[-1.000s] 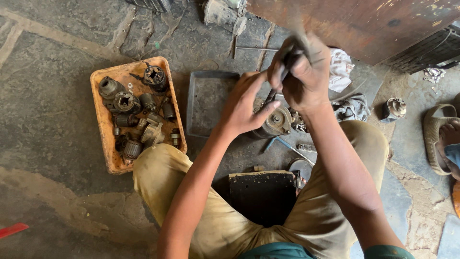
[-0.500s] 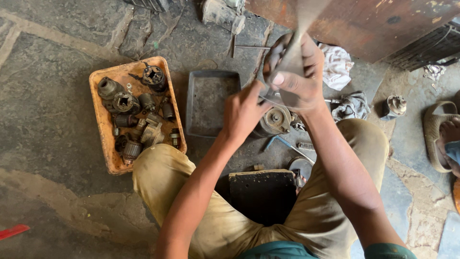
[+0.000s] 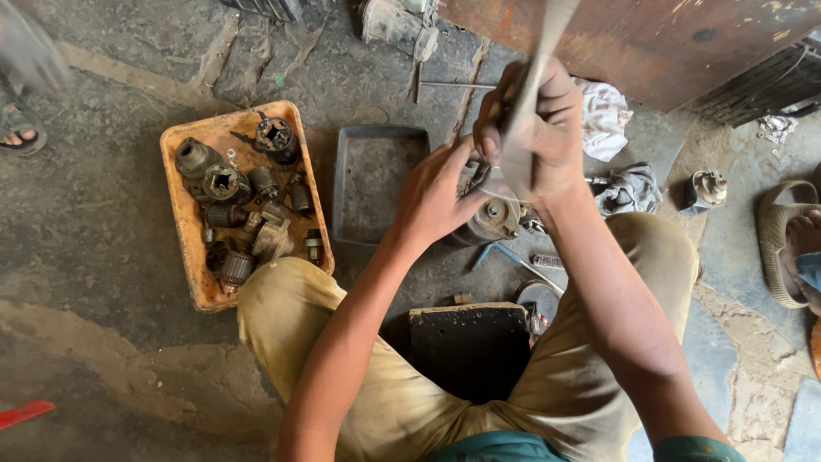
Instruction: The person sits on the workshop floor and hammers a punch against the end cover of a starter motor to loosen it. They then use a hacksaw blade on the part, pick at the housing, and set the separated cover and other components on the floor beside a tray of used starter motors.
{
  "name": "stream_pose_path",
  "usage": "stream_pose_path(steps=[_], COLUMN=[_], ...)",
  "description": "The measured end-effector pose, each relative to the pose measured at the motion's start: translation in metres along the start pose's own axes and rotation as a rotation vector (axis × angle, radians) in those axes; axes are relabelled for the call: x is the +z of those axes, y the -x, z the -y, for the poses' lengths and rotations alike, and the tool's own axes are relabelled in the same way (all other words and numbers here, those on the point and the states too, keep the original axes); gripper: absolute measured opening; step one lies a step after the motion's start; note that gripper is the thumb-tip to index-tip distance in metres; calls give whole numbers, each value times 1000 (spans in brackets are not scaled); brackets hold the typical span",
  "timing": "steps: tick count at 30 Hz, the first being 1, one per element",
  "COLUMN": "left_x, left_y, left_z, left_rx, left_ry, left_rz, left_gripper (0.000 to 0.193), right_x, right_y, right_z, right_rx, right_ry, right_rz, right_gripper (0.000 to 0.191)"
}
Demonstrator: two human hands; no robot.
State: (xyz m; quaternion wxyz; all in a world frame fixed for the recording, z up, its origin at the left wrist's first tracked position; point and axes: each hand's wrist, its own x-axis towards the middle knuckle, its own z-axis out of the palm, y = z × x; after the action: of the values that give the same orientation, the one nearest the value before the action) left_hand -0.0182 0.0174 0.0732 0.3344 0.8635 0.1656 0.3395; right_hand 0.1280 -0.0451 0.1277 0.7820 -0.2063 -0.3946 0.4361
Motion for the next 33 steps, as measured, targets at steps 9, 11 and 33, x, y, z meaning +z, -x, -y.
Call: stream_pose_path(steps=[9, 11, 33], left_x=[23, 36, 7], left_y=[18, 21, 11], left_z=[12, 14, 0], left_rx=[-71, -70, -51], left_ry=[124, -19, 11], left_rz=[100, 41, -72], left_gripper=[48, 30, 36], right_x=[-6, -5, 2], right_y=[16, 16, 10], right_z=[5, 3, -9], right_rx=[117, 68, 25], right_ry=[-39, 11, 39], right_rz=[-152, -62, -30], right_gripper=[48, 41, 31])
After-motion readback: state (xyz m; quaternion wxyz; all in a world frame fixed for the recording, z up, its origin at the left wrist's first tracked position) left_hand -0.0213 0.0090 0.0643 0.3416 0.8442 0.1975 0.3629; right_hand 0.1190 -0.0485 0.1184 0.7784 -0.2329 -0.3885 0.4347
